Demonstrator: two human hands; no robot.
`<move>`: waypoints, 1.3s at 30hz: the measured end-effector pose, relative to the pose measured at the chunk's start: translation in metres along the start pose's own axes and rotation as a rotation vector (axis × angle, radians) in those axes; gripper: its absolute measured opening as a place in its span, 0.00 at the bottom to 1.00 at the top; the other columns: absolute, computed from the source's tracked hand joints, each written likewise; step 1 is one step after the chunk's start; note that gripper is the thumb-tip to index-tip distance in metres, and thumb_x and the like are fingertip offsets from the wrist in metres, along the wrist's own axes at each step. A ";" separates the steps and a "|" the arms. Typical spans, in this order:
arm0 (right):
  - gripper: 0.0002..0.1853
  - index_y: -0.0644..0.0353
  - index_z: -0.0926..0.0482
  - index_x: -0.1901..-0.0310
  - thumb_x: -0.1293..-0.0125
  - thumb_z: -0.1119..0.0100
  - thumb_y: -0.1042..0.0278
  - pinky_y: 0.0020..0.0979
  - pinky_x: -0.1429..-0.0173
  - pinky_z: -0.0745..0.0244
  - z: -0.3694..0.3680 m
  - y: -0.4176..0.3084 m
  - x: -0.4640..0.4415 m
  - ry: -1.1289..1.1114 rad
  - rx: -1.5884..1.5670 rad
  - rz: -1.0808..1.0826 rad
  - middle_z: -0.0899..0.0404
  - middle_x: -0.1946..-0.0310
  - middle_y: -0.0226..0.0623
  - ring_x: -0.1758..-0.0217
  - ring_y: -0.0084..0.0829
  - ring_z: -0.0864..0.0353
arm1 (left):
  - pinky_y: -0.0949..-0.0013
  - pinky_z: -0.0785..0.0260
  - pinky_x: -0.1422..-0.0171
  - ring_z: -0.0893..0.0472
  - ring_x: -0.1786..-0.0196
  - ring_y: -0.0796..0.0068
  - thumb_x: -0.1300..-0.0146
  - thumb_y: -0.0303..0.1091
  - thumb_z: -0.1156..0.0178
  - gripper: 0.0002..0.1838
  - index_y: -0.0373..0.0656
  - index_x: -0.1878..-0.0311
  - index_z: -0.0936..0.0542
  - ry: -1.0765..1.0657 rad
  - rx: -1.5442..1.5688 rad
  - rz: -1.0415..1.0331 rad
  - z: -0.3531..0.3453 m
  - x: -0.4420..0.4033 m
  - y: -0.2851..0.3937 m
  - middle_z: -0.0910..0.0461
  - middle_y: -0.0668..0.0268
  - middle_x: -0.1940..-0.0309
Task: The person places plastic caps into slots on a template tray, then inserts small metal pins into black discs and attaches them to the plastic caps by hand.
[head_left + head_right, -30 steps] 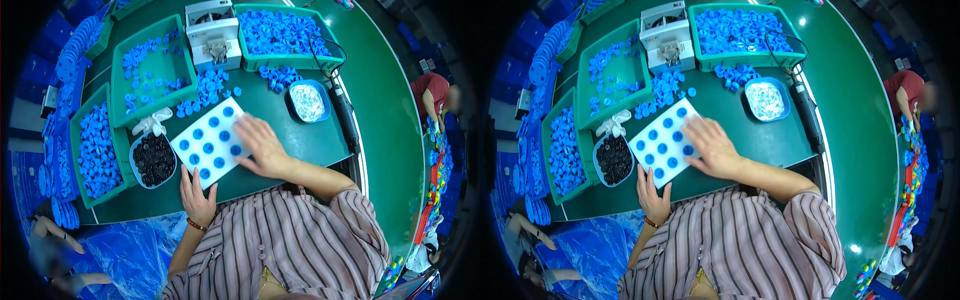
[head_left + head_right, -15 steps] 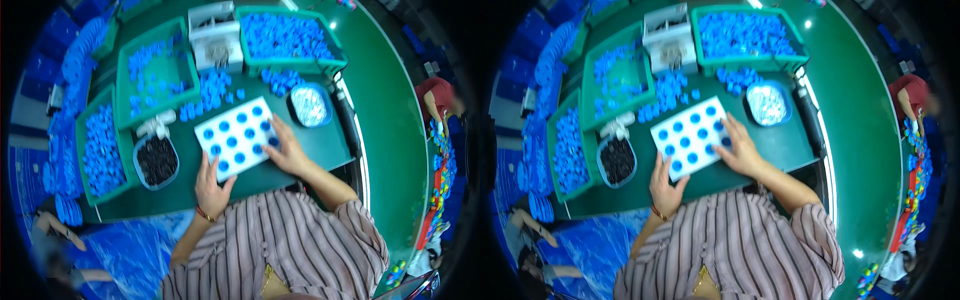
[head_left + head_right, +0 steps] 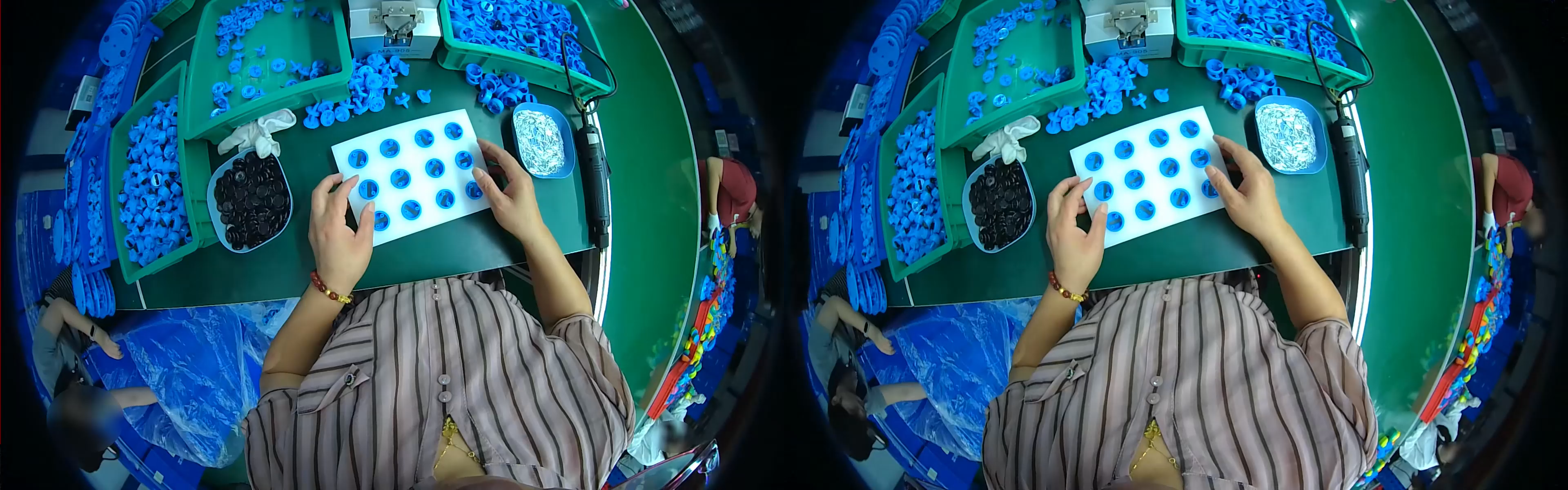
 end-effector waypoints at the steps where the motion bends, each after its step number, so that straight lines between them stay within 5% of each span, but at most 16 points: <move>1: 0.24 0.65 0.26 0.38 0.33 0.36 0.66 0.34 0.44 0.23 0.001 0.002 -0.001 0.008 -0.022 0.000 0.22 0.45 0.49 0.44 0.36 0.20 | 0.67 0.24 0.52 0.20 0.58 0.69 0.41 0.22 0.36 0.21 0.38 0.43 0.22 -0.002 -0.001 0.008 0.001 -0.002 -0.001 0.26 0.58 0.45; 4: 0.22 0.66 0.25 0.39 0.33 0.36 0.69 0.31 0.46 0.22 0.002 0.002 -0.007 -0.006 -0.086 -0.051 0.21 0.46 0.47 0.47 0.33 0.19 | 0.68 0.24 0.53 0.20 0.55 0.68 0.41 0.22 0.36 0.20 0.40 0.44 0.21 -0.009 0.040 0.040 0.005 -0.017 -0.005 0.25 0.59 0.47; 8: 0.20 0.65 0.23 0.42 0.35 0.35 0.70 0.30 0.49 0.22 0.002 -0.005 -0.014 -0.007 0.069 -0.004 0.20 0.49 0.44 0.51 0.34 0.19 | 0.58 0.31 0.45 0.24 0.50 0.54 0.45 0.27 0.32 0.17 0.43 0.51 0.19 -0.107 -0.173 -0.151 0.008 -0.054 0.004 0.25 0.58 0.52; 11: 0.19 0.64 0.22 0.44 0.36 0.34 0.71 0.30 0.51 0.22 0.000 -0.012 -0.016 -0.012 0.187 0.041 0.20 0.50 0.42 0.53 0.35 0.19 | 0.58 0.30 0.46 0.24 0.51 0.56 0.45 0.27 0.31 0.14 0.43 0.54 0.19 -0.303 -0.222 -0.218 -0.001 -0.073 -0.001 0.25 0.59 0.54; 16: 0.19 0.63 0.21 0.45 0.38 0.33 0.71 0.30 0.52 0.22 0.006 -0.023 -0.018 0.067 0.157 0.102 0.20 0.49 0.41 0.53 0.34 0.18 | 0.57 0.31 0.48 0.25 0.51 0.56 0.47 0.29 0.29 0.13 0.43 0.58 0.19 -0.329 -0.274 -0.187 -0.002 -0.081 -0.001 0.26 0.60 0.57; 26: 0.10 0.61 0.16 0.54 0.37 0.36 0.74 0.29 0.57 0.21 0.077 -0.014 -0.031 0.330 0.361 0.186 0.15 0.56 0.40 0.59 0.34 0.16 | 0.56 0.33 0.48 0.27 0.51 0.56 0.48 0.36 0.27 0.13 0.41 0.68 0.21 -0.060 -0.429 -0.178 -0.011 -0.064 0.011 0.26 0.60 0.58; 29: 0.09 0.60 0.16 0.56 0.38 0.35 0.70 0.36 0.55 0.22 0.093 0.004 -0.030 0.233 0.636 0.019 0.17 0.59 0.41 0.61 0.42 0.16 | 0.57 0.34 0.45 0.27 0.48 0.56 0.48 0.35 0.27 0.12 0.41 0.68 0.20 -0.063 -0.430 -0.201 -0.002 -0.061 0.008 0.25 0.60 0.56; 32: 0.09 0.60 0.16 0.57 0.40 0.34 0.70 0.39 0.54 0.23 0.091 0.009 -0.028 0.195 0.746 0.159 0.18 0.60 0.41 0.61 0.45 0.17 | 0.57 0.33 0.42 0.26 0.45 0.55 0.48 0.30 0.28 0.12 0.41 0.60 0.17 -0.134 -0.273 -0.150 0.002 -0.054 -0.001 0.25 0.58 0.51; 39: 0.07 0.60 0.15 0.61 0.40 0.34 0.70 0.37 0.56 0.23 0.085 0.021 -0.038 0.149 0.727 0.085 0.17 0.64 0.39 0.62 0.42 0.16 | 0.58 0.31 0.45 0.24 0.50 0.57 0.47 0.29 0.28 0.10 0.40 0.63 0.18 -0.049 -0.210 -0.100 -0.004 -0.052 -0.009 0.24 0.59 0.53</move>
Point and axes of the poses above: each hand's wrist, its own x-axis away from the middle knuckle, its own z-axis out of the back of the hand, y = z × x, the point moved 7 cm from there along -x, towards the middle knuckle
